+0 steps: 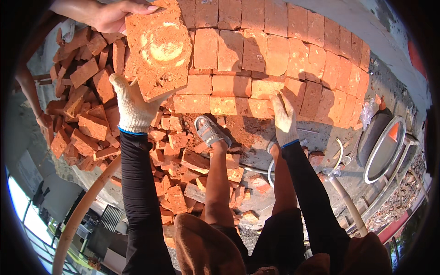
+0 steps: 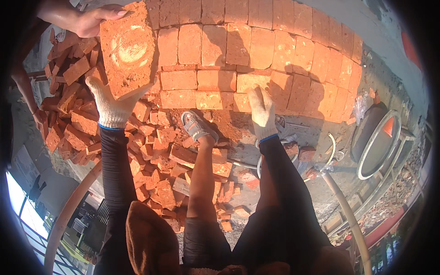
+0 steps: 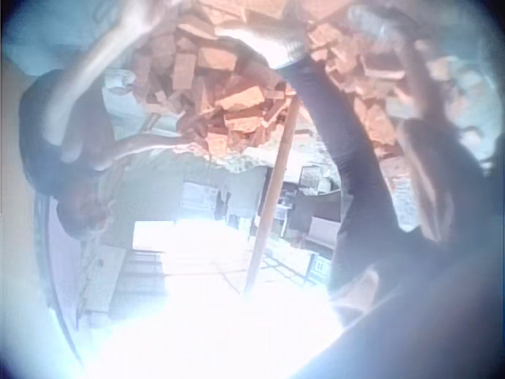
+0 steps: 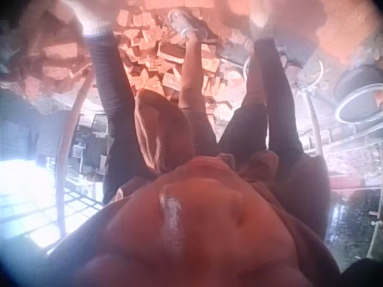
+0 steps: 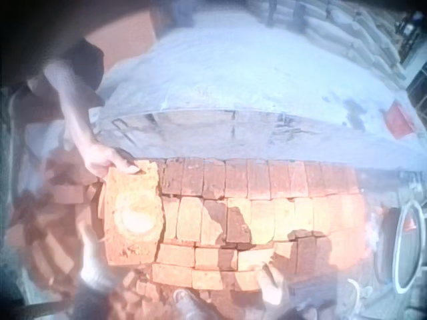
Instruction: The person arranges red bricks on the ground into a neat rectangular stack. They repeatedly pick up bricks from a loose pile and place them in rows, adjusting positions to align the edges. The person remains crouched or seated on the ground during the task.
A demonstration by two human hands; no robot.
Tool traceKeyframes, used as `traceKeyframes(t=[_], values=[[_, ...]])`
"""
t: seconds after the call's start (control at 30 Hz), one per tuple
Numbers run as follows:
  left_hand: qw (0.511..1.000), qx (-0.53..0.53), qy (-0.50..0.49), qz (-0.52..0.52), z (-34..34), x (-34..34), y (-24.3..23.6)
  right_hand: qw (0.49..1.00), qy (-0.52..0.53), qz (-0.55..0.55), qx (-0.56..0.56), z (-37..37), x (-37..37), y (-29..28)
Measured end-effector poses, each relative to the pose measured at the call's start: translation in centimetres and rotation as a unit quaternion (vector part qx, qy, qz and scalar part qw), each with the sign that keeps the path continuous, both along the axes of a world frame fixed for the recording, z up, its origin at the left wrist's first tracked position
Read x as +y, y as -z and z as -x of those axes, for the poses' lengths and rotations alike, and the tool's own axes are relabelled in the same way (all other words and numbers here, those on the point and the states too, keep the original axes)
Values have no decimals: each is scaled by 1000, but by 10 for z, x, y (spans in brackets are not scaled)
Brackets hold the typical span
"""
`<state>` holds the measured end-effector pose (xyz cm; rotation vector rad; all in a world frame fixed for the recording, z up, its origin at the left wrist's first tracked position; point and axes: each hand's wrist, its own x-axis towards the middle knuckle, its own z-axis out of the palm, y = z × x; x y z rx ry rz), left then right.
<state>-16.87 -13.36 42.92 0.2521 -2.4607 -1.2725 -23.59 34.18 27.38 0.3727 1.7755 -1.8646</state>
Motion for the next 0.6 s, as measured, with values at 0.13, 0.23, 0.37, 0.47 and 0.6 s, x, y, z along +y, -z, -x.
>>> traceKeyframes(t=[0.13,0.23,0.37,0.47,0.6], values=[[975,-83,-55,-198,17,15,-19,983,-107,-84,121,-10,-69,-26],[989,-48,32,138,-10,34,-28,985,-72,-152,-29,-46,-70,10],[935,-194,-103,-277,-52,77,-23,946,103,-177,-253,-74,2,70],[834,-189,-154,-495,-69,143,2,905,228,-136,-333,-56,62,102],[776,-279,-136,-549,-73,208,83,866,336,37,-368,-8,95,156]])
